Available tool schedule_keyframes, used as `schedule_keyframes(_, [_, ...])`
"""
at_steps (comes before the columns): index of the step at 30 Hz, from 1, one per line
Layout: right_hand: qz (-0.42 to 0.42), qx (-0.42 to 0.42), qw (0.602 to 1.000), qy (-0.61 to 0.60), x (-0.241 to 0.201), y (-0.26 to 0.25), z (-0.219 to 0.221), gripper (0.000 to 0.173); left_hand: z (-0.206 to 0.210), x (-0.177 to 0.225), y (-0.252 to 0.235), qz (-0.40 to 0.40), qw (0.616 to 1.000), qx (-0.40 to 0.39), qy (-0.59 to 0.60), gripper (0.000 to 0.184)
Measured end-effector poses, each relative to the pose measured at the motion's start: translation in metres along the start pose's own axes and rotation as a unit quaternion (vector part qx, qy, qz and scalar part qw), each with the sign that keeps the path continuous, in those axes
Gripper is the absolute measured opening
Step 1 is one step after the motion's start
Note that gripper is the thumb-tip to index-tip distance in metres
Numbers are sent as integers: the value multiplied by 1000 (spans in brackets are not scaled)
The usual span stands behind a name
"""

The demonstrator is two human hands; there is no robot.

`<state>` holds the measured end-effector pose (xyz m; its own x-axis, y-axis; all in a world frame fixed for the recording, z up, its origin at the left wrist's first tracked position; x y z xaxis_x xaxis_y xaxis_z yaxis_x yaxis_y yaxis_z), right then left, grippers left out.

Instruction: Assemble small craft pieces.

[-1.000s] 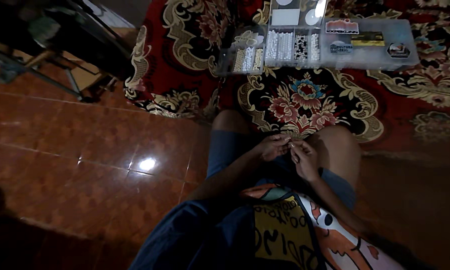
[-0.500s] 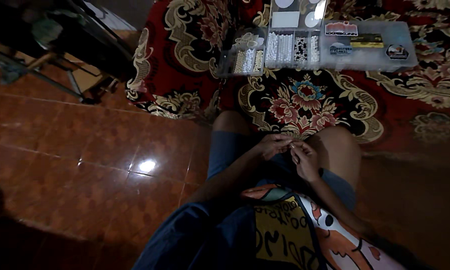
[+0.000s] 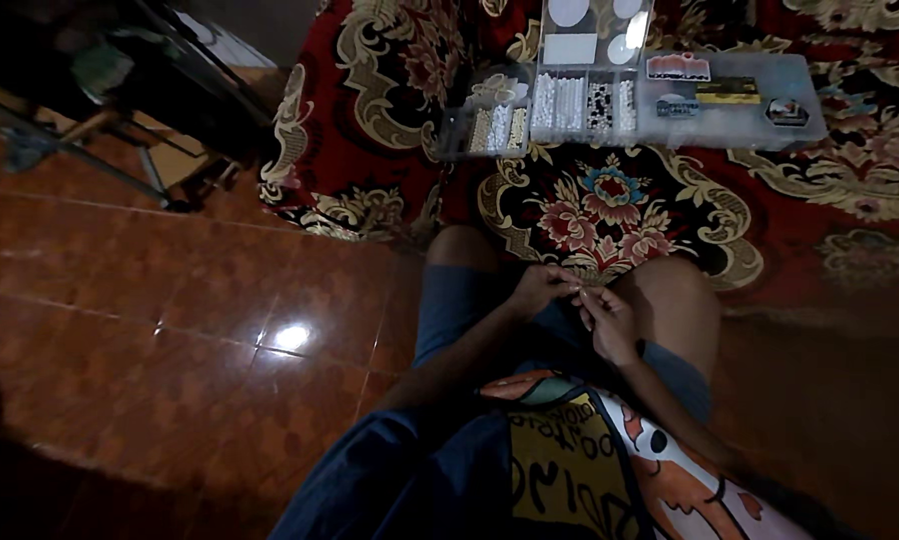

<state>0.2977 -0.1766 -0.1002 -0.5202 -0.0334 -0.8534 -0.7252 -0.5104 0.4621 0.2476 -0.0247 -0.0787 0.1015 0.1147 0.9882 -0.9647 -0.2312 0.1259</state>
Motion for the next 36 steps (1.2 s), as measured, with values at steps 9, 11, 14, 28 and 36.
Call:
schedule_keyframes(9, [4, -3, 1000, 16, -1, 0, 0, 12, 3, 3, 0, 44, 998, 9, -36, 14])
schedule_keyframes(11, [11, -8, 1000, 6, 0, 0, 0, 13, 4, 4, 0, 52, 998, 21, -23, 14])
schedule_keyframes(14, [22, -11, 1000, -19, -1, 1, 2, 17, 3, 4, 0, 82, 996, 34, -21, 14])
schedule_keyframes(28, [-21, -9, 999, 28, -2, 2, 1, 11, 1, 14, 1, 88, 990, 38, -106, 19])
schedule_keyframes(36, [-7, -38, 997, 70, -6, 4, 5, 15, -71, 91, -49, 138, 926, 150, -319, 24])
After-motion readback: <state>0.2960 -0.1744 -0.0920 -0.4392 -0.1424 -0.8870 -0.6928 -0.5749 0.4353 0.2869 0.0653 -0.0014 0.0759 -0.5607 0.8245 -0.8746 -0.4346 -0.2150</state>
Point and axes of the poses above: each hand's wrist, its own y-axis away from the middle knuckle, its own z-axis out of the palm, x = y × z, the point moved 3 cm from there along -y, towards the middle knuckle, and after that the axes turned 12 degrees about z, right-handed, at the moved point
